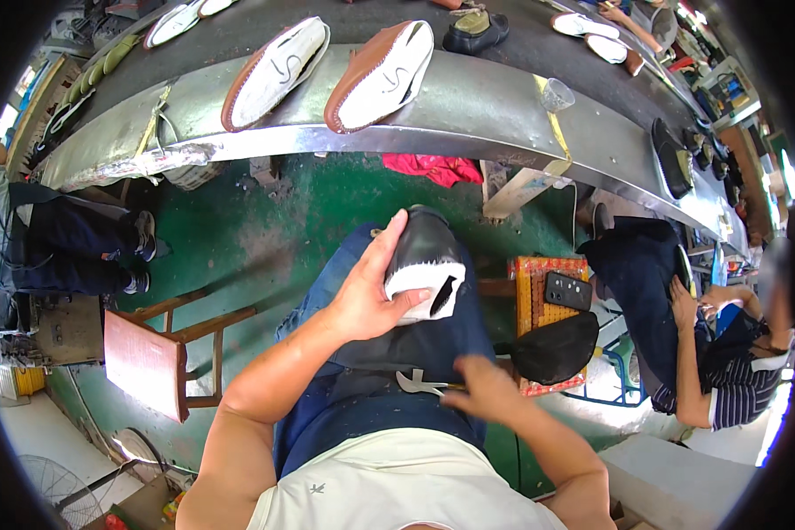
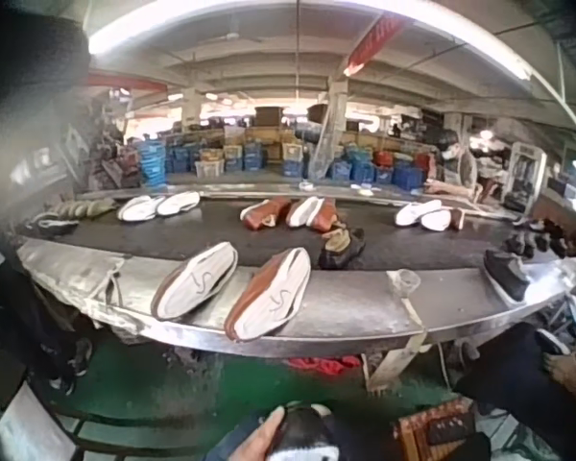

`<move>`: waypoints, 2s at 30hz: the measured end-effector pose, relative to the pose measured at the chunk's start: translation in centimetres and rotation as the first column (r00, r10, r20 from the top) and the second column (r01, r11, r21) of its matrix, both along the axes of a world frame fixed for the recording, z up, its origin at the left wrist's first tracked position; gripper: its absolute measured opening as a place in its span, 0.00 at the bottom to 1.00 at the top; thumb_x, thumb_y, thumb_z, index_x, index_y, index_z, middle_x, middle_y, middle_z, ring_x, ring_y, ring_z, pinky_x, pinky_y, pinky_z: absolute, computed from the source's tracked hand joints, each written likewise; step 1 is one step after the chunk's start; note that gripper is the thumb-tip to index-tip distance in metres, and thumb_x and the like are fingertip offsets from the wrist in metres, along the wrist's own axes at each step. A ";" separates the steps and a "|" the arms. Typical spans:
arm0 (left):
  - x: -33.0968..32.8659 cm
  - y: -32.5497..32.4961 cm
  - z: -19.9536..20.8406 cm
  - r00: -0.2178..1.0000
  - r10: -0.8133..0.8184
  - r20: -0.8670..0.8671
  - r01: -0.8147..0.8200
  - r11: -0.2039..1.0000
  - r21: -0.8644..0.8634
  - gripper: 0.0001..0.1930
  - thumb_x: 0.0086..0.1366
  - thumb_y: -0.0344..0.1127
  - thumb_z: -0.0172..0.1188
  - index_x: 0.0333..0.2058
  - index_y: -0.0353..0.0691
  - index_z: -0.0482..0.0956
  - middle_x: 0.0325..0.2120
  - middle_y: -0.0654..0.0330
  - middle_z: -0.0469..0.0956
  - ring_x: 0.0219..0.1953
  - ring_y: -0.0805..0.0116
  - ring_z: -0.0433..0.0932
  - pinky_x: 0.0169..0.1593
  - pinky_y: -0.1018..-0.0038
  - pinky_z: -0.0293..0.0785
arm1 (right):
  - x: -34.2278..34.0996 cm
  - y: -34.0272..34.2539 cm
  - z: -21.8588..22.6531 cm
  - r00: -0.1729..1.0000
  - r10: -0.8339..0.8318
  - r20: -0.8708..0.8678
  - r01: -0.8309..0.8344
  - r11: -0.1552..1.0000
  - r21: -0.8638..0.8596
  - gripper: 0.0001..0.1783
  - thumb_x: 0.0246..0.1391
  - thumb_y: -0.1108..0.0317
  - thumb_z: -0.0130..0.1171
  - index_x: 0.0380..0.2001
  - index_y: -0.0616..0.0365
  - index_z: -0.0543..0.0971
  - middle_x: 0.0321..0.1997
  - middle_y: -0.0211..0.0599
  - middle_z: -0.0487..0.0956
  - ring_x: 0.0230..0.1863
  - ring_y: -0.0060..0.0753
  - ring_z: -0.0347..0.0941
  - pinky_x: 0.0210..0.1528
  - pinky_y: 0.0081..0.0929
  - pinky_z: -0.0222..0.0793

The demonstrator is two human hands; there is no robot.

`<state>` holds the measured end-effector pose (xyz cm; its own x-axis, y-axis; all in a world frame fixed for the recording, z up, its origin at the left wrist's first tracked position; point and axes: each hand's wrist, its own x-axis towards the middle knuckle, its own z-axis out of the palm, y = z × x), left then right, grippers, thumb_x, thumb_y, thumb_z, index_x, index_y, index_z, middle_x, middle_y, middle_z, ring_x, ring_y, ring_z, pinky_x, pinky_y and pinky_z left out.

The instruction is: Assembling shoe uppers onto lasts using pliers and manual adjustment on a factory production line.

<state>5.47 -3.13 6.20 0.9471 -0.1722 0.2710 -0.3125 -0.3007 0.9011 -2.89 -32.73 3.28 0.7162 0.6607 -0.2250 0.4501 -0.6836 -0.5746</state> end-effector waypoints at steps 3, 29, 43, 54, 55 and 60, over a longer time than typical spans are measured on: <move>1.1 -0.2 2.9 0.938 -0.120 -0.326 0.048 0.974 -0.220 0.53 0.60 0.29 0.72 0.76 0.43 0.43 0.65 0.48 0.68 0.64 0.60 0.69 0.68 0.67 0.62 | -3.1 -0.3 0.1 0.994 -0.037 -0.103 0.016 0.979 -0.204 0.33 0.48 0.52 0.74 0.49 0.60 0.73 0.49 0.52 0.77 0.47 0.59 0.78 0.50 0.47 0.75; -0.2 -2.5 -5.9 0.623 -0.252 -0.741 0.181 0.967 -0.177 0.48 0.51 0.15 0.49 0.74 0.36 0.50 0.62 0.51 0.70 0.63 0.65 0.71 0.66 0.73 0.64 | 5.5 0.0 2.9 0.799 -0.203 -0.566 0.280 0.959 0.051 0.17 0.63 0.64 0.57 0.50 0.64 0.74 0.37 0.48 0.81 0.40 0.46 0.78 0.45 0.39 0.73; -7.2 -2.7 -7.7 0.548 -0.380 -0.745 -0.261 0.768 -0.584 0.37 0.74 0.44 0.45 0.74 0.32 0.44 0.72 0.47 0.57 0.71 0.61 0.59 0.72 0.70 0.53 | 7.5 3.7 6.3 0.931 0.158 -0.328 -0.264 0.915 -0.306 0.16 0.60 0.65 0.59 0.41 0.70 0.76 0.39 0.59 0.81 0.43 0.61 0.79 0.46 0.52 0.74; -5.6 -3.9 -12.6 0.833 0.325 -0.448 -0.267 0.945 0.189 0.29 0.80 0.50 0.34 0.58 0.33 0.77 0.45 0.39 0.82 0.55 0.38 0.77 0.58 0.56 0.74 | 4.5 3.6 2.0 0.978 -0.022 -0.207 -0.005 0.992 -0.130 0.22 0.59 0.65 0.60 0.53 0.67 0.70 0.44 0.61 0.78 0.46 0.61 0.77 0.51 0.49 0.73; -5.6 -3.9 -12.3 0.837 0.317 -0.447 -0.270 0.948 0.167 0.26 0.80 0.47 0.37 0.57 0.34 0.77 0.47 0.39 0.81 0.55 0.38 0.77 0.58 0.55 0.74 | 4.7 3.6 1.3 0.999 -0.047 0.001 0.047 0.996 -0.070 0.22 0.59 0.65 0.60 0.53 0.67 0.70 0.42 0.59 0.78 0.45 0.60 0.77 0.51 0.48 0.73; -5.2 -3.4 -11.6 0.959 0.218 -0.179 -0.183 0.964 0.195 0.23 0.78 0.41 0.43 0.63 0.35 0.70 0.57 0.39 0.74 0.54 0.38 0.78 0.58 0.57 0.75 | 5.1 3.5 -0.7 0.983 -0.174 0.056 0.179 0.980 -0.092 0.18 0.61 0.65 0.59 0.49 0.64 0.72 0.37 0.52 0.78 0.39 0.58 0.78 0.45 0.46 0.75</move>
